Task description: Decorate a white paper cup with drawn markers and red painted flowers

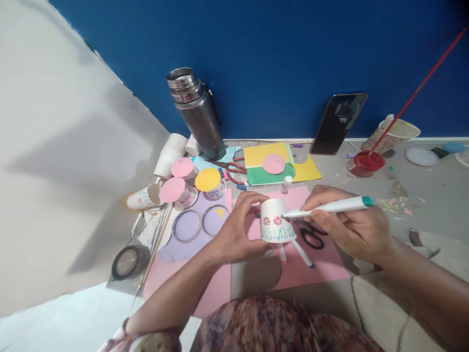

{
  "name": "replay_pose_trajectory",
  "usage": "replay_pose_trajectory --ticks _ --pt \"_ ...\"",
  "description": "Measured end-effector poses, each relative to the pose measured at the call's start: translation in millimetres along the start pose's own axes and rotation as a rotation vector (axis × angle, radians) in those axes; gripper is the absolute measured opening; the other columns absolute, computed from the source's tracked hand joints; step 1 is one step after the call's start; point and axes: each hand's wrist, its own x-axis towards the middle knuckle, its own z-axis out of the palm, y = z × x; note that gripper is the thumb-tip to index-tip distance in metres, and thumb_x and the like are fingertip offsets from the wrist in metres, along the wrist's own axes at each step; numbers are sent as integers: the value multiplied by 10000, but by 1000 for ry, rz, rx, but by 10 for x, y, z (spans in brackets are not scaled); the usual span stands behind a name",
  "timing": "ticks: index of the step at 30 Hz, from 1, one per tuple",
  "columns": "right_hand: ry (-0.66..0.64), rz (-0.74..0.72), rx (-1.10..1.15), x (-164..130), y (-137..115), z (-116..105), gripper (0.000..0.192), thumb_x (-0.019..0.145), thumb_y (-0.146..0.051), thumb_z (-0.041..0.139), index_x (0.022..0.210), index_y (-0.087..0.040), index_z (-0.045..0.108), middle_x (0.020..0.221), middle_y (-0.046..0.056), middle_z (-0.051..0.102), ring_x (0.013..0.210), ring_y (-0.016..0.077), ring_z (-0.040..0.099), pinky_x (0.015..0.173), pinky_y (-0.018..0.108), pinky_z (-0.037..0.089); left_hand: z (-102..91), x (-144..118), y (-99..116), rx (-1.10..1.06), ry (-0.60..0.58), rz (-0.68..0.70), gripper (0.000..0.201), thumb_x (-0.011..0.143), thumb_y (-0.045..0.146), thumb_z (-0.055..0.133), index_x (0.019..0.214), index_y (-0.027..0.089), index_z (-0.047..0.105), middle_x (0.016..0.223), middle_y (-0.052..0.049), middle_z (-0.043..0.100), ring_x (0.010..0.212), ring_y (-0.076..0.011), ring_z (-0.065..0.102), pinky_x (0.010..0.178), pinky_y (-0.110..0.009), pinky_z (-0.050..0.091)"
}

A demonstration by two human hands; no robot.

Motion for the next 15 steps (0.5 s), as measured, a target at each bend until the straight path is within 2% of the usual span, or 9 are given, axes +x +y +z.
replay_pose_trajectory --ticks 4,9,15 --pt "-13 4 11 5 15 -7 123 1005 -175 591 970 -233 693 707 12 724 615 173 709 541 288 538 -3 3 -4 -28 3 -12 720 734 369 911 1355 292 553 1369 -114 559 1327 -333 567 1089 -512 553" --pt "-26 -1 27 4 12 -3 132 1006 -172 579 970 -227 694 761 31 756 651 177 731 547 281 543 -7 16 3 -77 3 -22 719 729 371 924 1338 293 550 1361 -109 552 1321 -321 575 1067 -480 569" --pt "-38 34 66 -6 4 8 131 1009 -181 585 966 -235 697 734 26 749 634 188 725 541 290 541 -7 16 -5 -75 9 -4 694 734 344 914 1329 289 561 1354 -103 559 1309 -313 583 1048 -465 581"
